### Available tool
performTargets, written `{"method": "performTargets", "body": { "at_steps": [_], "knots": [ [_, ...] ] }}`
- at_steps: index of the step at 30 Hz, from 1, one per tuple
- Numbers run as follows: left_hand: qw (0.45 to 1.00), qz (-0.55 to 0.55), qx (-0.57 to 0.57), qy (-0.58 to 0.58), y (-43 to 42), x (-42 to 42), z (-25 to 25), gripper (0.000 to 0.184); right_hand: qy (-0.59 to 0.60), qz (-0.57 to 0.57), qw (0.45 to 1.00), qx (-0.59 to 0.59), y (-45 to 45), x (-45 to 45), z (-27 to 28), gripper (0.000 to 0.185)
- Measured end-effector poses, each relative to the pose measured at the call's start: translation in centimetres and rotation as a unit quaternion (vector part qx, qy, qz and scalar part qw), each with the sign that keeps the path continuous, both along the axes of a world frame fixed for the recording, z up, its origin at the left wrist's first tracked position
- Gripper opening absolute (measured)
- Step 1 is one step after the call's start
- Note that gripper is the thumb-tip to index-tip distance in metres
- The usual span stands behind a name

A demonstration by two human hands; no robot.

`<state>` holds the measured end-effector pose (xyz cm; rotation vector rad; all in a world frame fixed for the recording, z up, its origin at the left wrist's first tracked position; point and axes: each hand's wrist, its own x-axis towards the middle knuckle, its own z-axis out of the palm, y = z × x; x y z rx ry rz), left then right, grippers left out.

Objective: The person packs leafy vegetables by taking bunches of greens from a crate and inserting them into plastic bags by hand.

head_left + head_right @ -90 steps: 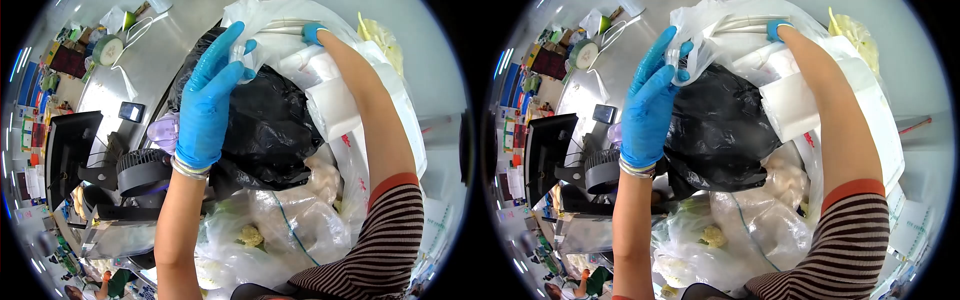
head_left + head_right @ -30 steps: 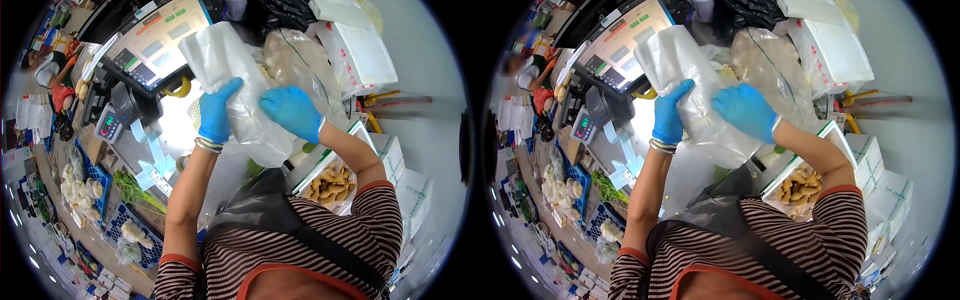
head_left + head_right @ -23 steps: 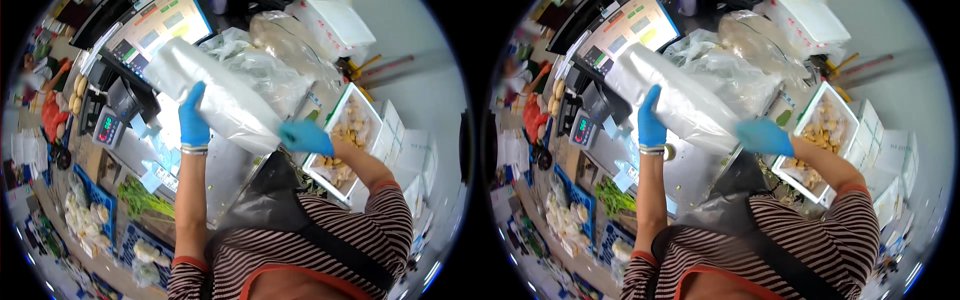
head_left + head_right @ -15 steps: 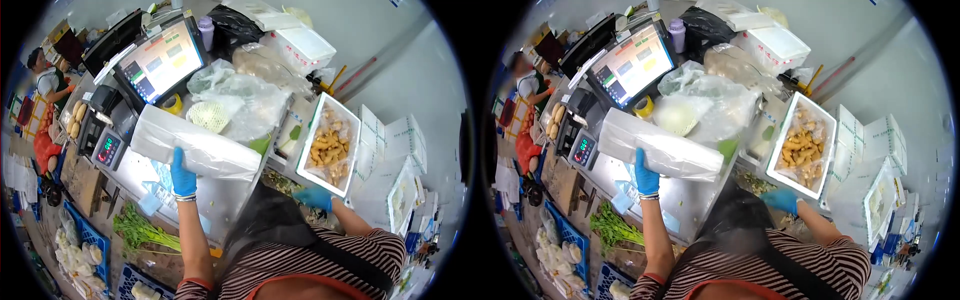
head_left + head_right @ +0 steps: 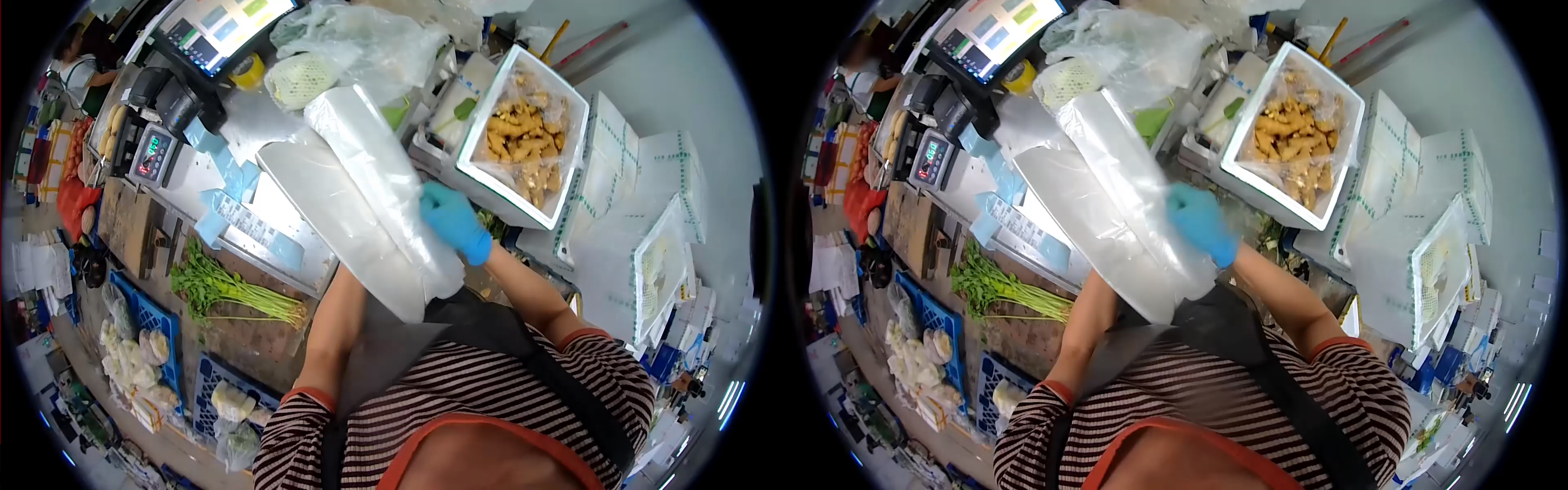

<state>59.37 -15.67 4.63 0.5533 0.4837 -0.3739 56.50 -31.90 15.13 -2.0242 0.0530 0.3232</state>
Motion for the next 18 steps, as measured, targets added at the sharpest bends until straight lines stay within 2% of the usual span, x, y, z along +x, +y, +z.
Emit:
{"method": "performTargets", "body": {
  "at_steps": [1,2,3,5,6,7,9,10,11,13,14,16,18],
  "knots": [
    [1.000,-0.005,0.012,0.014,-1.2,-0.6,-0.7,0.086,0.050,-0.036,0.997,0.043,-2.0,0.1,-0.3,0.026],
    [0.999,-0.009,0.026,0.027,-2.3,-1.3,-1.4,0.085,0.025,-0.097,0.993,0.055,-3.7,-0.1,-1.9,0.017],
    [0.998,-0.014,0.040,0.041,-3.5,-2.0,-2.1,0.083,0.009,-0.124,0.986,0.115,-5.7,-0.9,-2.5,0.015],
    [0.995,-0.023,0.068,0.068,-5.6,-3.3,-3.6,0.081,0.010,-0.168,0.967,0.192,-9.0,-1.8,-3.2,0.019],
    [0.993,-0.027,0.082,0.079,-6.6,-4.0,-4.4,0.080,0.028,-0.155,0.960,0.233,-10.9,-2.6,-1.5,0.028],
    [0.991,-0.030,0.097,0.091,-7.4,-4.7,-5.2,0.079,0.008,-0.126,0.974,0.187,-13.0,-3.2,-2.6,0.039],
    [0.984,-0.034,0.127,0.117,-8.5,-6.5,-6.7,0.077,0.002,-0.106,0.983,0.148,-15.2,-5.2,-5.4,0.044],
    [0.980,-0.036,0.143,0.131,-8.8,-7.5,-7.4,0.076,-0.090,-0.094,0.991,0.031,-15.5,-5.9,-6.4,0.047],
    [0.976,-0.035,0.158,0.147,-8.8,-8.9,-8.0,0.075,-0.177,-0.099,0.974,-0.099,-15.6,-6.5,-7.3,0.049],
    [0.964,-0.033,0.190,0.180,-8.2,-11.6,-9.0,0.073,-0.240,-0.045,0.929,-0.278,-16.2,-7.1,-3.3,0.049],
    [0.958,-0.032,0.204,0.197,-7.9,-13.0,-9.4,0.072,-0.219,-0.008,0.955,-0.199,-16.3,-7.9,-2.5,0.049],
    [0.945,-0.029,0.229,0.232,-7.1,-15.7,-9.8,0.070,-0.062,0.017,0.994,-0.093,-15.0,-10.0,-3.1,0.046],
    [0.934,-0.030,0.247,0.257,-6.7,-17.5,-10.5,0.068,0.137,0.038,0.990,-0.012,-14.5,-10.1,-4.2,0.044]
  ]
}}
